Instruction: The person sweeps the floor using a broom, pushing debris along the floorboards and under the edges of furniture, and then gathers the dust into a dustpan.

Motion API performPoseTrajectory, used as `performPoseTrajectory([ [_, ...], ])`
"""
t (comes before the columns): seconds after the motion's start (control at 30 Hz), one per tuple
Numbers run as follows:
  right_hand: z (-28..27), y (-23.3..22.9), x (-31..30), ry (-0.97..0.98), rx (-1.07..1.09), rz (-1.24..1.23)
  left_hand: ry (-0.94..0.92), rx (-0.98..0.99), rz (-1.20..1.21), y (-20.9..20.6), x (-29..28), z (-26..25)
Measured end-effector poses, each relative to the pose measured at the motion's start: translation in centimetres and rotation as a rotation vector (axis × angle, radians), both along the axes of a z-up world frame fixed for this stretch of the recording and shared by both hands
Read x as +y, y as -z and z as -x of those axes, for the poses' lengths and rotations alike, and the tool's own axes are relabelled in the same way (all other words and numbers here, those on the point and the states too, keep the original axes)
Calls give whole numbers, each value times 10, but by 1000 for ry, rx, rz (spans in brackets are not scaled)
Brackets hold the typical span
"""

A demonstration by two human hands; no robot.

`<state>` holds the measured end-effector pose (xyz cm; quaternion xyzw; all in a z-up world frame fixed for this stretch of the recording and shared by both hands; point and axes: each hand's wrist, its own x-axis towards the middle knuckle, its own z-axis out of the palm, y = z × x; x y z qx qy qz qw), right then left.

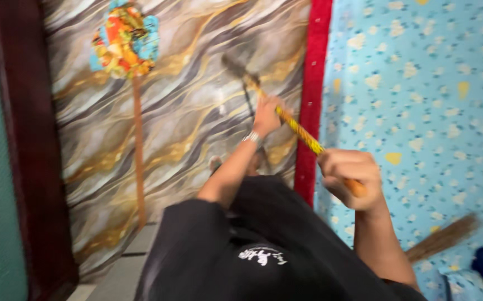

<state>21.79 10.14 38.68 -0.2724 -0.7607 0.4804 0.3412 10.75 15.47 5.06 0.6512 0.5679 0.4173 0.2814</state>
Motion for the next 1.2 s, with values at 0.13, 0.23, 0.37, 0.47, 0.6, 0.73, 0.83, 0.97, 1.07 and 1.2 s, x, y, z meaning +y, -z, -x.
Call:
performPoseTrajectory([
  [0.13,-20,-5,5,164,469,76,460,42,262,-34,-21,-11],
  [0.23,-18,12,21,177,466,95,576,181,296,-28,-23,-12],
  [0.37,-10,26,36,160,204,13,688,232,169,15,5,8],
  [0.47,8,55,52,86,84,-56,666,407,149,60,58,30],
  [0.6,32,98,74,120,6,-20,701,448,121,117,144,55],
  [0.73,44,115,96,268,30,-25,419,540,-52,145,199,59],
  [0.83,31,105,116,457,-128,-106,333,308,-123,122,219,40],
  [0.97,-5,49,126,497,269,17,718,-32,-79,36,212,6],
  [1.07,-16,4,124,660,460,-18,894,-184,106,-30,176,-20],
  [1.2,-6,-12,126,884,337,47,1011,89,372,-49,119,-41],
])
